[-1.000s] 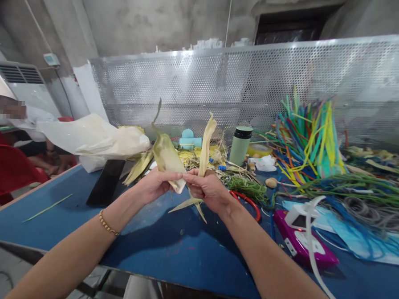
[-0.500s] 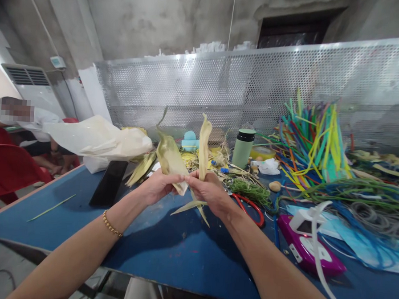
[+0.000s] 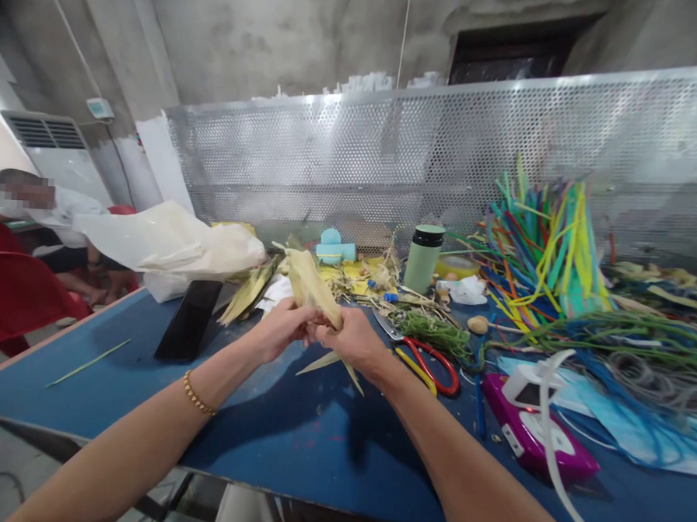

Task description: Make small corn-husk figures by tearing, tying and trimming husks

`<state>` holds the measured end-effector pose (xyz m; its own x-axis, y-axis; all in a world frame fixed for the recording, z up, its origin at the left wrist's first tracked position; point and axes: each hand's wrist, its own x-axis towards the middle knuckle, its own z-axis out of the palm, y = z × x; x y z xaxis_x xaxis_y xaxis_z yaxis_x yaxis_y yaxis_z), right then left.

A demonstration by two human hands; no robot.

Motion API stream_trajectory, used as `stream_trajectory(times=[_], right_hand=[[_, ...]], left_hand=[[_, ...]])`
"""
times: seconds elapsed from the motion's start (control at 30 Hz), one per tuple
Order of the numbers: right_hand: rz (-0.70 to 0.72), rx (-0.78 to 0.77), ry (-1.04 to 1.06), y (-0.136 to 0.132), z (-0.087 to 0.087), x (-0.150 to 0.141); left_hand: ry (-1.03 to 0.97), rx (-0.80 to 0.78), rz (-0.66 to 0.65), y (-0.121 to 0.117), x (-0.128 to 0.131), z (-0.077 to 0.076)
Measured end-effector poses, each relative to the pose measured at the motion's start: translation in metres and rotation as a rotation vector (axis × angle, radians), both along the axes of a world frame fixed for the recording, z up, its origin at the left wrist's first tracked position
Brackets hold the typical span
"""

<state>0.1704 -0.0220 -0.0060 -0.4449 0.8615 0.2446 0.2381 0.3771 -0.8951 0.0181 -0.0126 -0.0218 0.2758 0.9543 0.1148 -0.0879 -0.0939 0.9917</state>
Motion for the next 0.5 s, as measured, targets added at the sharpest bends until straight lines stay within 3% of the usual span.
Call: stream_trajectory(times=[0.17,0.3,0.5], right_hand=[[0.110,-0.235,0.212,-0.003,0.000,0.005],[0.169,-0.370,0.335,-0.002,-0.001,0.010],[0.173,-0.392,0.387,0.002,0.000,0.012]], left_hand=[[-0.112,-0.075,-0.261,-0.001,-0.005,0.009],[-0.183,-0.049,-0.217,0.001,-0.008,0.010],[-0.228,0.042,-0.167,0.002,-0.011,0.012]])
